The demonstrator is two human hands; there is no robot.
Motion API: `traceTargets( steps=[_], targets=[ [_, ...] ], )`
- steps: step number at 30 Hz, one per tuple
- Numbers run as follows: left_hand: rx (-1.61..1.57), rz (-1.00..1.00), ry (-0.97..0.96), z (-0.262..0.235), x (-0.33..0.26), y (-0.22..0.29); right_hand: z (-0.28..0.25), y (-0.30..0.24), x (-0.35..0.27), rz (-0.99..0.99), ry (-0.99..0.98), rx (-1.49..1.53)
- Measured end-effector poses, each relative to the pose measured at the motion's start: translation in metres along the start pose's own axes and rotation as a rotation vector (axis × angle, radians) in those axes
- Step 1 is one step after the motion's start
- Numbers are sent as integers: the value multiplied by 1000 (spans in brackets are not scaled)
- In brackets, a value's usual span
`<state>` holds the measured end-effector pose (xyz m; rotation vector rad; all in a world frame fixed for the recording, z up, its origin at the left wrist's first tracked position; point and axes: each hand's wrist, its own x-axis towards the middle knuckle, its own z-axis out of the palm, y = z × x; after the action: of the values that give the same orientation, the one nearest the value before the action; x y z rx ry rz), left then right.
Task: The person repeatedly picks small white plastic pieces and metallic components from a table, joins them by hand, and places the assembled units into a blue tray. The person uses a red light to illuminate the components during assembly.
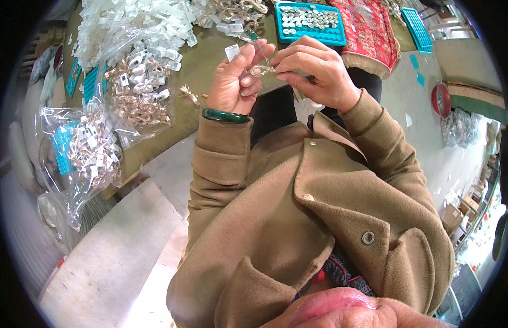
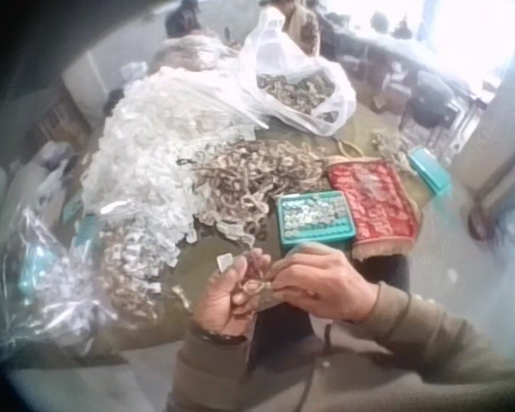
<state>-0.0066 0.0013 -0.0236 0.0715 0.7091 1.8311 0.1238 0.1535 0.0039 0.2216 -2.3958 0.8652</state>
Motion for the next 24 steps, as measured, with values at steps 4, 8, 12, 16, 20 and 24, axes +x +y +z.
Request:
traceTargets(
  steps=[4, 8, 12, 16, 20, 24],
  targets=[
    [170, 17, 103, 8, -3, -8, -7, 3, -11, 70, -24, 170],
    [162, -54, 28, 16, -4, -16, -10, 6, -15, 392, 147, 449],
    [289, -81, 42, 26, -3, -28, -7, 14, -19, 535, 102, 745],
    [351, -98, 98, 31, -3, -30, -9, 16, -28, 623, 126, 838],
    [209, -158, 73, 29, 1, -30, -12, 17, -31, 544, 189, 691],
    [125, -102, 97, 31, 3, -37, -13, 16, -33, 454, 235, 298]
  ],
)
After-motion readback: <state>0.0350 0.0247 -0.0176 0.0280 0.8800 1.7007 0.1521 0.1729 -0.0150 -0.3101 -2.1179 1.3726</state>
